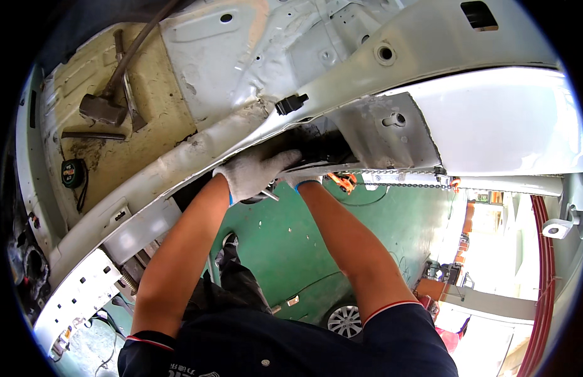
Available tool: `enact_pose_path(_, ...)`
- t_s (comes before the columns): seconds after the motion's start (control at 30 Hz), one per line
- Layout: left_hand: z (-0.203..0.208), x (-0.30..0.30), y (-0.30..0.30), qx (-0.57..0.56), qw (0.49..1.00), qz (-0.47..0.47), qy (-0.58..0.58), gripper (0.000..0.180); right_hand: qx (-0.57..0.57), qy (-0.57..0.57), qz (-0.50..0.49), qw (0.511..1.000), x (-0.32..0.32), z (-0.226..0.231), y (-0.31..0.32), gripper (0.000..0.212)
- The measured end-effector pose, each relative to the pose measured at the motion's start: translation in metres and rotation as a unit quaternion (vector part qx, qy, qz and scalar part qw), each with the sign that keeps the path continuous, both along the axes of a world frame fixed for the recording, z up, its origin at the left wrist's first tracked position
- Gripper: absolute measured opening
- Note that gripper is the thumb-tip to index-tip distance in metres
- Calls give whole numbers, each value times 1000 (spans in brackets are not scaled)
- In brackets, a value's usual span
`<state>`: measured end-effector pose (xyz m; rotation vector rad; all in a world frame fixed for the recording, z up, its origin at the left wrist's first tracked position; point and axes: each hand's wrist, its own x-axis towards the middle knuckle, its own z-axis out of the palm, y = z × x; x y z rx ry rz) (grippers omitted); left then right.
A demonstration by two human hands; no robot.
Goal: The person sits inside a vehicle's footwell and uses a hammer and metal dolly to shape and align a white metal panel along the car's frame. They repeatedly strike the panel to adjust its curvature and fit.
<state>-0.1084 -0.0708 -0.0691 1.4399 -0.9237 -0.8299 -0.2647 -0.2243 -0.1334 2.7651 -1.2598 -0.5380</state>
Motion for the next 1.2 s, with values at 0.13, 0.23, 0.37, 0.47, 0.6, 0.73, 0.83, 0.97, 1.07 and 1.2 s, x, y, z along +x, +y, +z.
enact_pose_path(0.13, 2, -16, -3, -15, 994, 97, -46, 49, 5, -6, 0, 1000, 4, -3, 1, 72)
enact_pose_path(0.23, 24, 12, 12, -23, 998, -38, 44, 48, 7, -6, -6, 1000, 1, 0, -2, 72)
enact_pose_path(0.37, 28, 20, 16, 3, 996, -84, 31, 50, 13, 0, -3, 1000, -2, 2, -4, 72)
enact_pose_path(0.47, 14, 19, 10, -28, 997, -69, -37, 53, 22, -3, 2, 1000, 0, 2, -4, 72)
enact_pose_path(0.6, 24, 28, 27, -40, 993, -110, 5, 56, 37, -2, 6, 999, 3, -5, -5, 72)
enact_pose_path(0.73, 45, 35, 81, 25, 992, -126, -6, 50, 55, -3, 2, 998, -3, -10, -9, 72)
enact_pose_path(0.83, 38, 28, 141, 22, 994, -31, -105, 46, 89, -22, 5, 996, -4, -21, -11, 72)
enact_pose_path(0.97, 31, 23, 187, -58, 981, -18, -183, 58, 133, -41, -4, 990, -18, -24, -23, 72)
enact_pose_path(1.07, 25, 15, 194, -59, 984, -12, -166, 63, 176, -74, -13, 982, -23, -32, -29, 72)
enact_pose_path(1.2, 27, 12, 171, -117, 990, 3, -80, 62, 188, -104, -23, 976, -39, -32, -36, 72)
